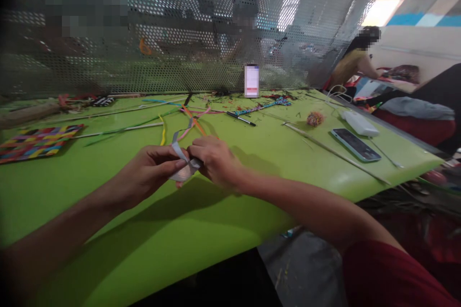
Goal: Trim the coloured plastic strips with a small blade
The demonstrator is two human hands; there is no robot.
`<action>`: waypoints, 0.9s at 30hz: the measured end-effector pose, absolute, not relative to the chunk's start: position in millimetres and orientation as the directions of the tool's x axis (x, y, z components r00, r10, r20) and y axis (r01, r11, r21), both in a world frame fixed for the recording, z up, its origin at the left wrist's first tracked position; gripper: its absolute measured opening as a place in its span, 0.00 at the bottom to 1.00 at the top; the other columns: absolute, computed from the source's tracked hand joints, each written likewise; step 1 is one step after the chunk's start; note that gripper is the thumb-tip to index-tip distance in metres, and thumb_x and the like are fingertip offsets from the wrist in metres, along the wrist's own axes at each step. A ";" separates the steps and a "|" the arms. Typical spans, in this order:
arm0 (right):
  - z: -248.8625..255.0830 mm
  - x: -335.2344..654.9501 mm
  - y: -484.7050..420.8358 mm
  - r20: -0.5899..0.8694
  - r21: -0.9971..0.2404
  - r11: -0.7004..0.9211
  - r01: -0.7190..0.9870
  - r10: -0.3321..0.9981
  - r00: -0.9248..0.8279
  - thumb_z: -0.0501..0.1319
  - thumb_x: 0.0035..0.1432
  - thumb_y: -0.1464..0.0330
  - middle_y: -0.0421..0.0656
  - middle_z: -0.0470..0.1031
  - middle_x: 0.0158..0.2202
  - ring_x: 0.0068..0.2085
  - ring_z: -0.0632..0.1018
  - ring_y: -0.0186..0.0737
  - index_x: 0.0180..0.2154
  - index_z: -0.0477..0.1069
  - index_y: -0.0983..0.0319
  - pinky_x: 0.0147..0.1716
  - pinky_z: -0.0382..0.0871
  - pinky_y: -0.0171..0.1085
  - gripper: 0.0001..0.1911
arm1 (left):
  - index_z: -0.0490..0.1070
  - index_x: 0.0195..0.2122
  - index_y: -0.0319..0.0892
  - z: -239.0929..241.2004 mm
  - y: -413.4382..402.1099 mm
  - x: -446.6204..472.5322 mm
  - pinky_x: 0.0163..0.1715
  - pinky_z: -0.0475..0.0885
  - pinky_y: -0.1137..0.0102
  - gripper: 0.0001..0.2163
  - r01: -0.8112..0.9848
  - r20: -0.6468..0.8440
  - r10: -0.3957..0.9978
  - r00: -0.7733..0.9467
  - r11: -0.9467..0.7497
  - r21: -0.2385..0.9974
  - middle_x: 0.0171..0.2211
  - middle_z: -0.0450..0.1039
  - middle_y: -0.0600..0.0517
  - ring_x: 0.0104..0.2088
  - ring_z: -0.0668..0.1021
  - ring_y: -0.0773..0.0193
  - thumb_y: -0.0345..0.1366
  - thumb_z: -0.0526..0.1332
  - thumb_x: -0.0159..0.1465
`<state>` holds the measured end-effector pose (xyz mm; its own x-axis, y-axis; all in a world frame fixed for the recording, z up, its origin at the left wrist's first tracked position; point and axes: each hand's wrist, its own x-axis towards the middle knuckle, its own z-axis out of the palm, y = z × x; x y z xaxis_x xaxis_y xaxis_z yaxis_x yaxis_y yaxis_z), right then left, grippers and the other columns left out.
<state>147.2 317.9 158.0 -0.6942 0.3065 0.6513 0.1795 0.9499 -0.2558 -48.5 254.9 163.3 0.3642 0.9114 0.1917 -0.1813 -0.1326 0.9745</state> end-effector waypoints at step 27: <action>191.3 151.0 325.2 0.531 -0.667 0.744 0.038 0.511 -0.676 0.58 0.75 0.61 0.36 0.65 0.28 0.28 0.64 0.29 0.33 0.65 0.62 0.29 0.58 0.31 0.16 | 0.84 0.31 0.40 171.7 254.1 -44.9 0.30 0.73 0.71 0.05 -0.160 0.151 0.974 0.171 -0.123 0.979 0.28 0.80 0.51 0.26 0.76 0.67 0.34 0.73 0.64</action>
